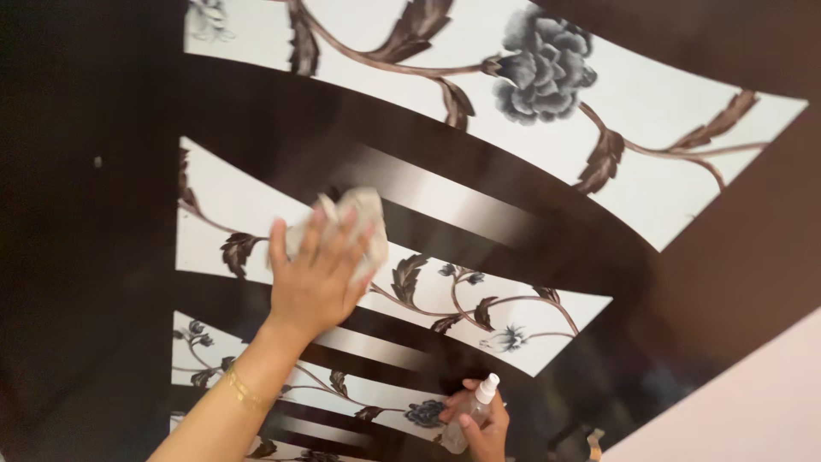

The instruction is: The person wipes a dark wooden cabinet with a floral pattern using a white cloth and a spray bottle. They repeatedly spray the surface and wipe it clean, moving across different sections of the cabinet.

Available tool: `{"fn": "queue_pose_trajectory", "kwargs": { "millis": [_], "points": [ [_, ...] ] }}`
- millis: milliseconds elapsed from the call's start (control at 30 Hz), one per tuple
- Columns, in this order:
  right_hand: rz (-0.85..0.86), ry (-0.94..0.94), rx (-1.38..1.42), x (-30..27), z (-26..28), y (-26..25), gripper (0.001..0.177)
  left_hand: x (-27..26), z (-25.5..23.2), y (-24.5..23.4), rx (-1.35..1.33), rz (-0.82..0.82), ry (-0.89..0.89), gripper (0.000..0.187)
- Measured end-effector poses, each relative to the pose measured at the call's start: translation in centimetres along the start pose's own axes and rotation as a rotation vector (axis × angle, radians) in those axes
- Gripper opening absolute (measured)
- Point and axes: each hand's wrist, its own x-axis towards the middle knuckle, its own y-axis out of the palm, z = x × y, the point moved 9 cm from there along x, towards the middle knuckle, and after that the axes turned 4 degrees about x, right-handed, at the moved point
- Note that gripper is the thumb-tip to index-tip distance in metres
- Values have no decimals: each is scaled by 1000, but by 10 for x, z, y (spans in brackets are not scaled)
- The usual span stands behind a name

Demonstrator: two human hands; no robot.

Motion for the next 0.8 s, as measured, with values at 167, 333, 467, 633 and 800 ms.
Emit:
{"fn": "queue_pose_trajectory", "kwargs": {
  "millis": [167,333,467,633,800],
  "points": [
    [-31,58,-28,-5,10,3,62,-24,18,23,117,86,-15,69],
    [-26,57,0,-7,18,12,62,-43,51,39,-58,51,-273,66],
    [-38,20,-42,-7,20,13,63,-86,31,47,-43,56,-184,66],
    [-35,11,-48,-7,13,11,64,-147,21,71,-70,121,-299,68],
    [-31,20,-49,-10,16,11,64,-170,-15,61,-194,337,-364,74]
  ]
}}
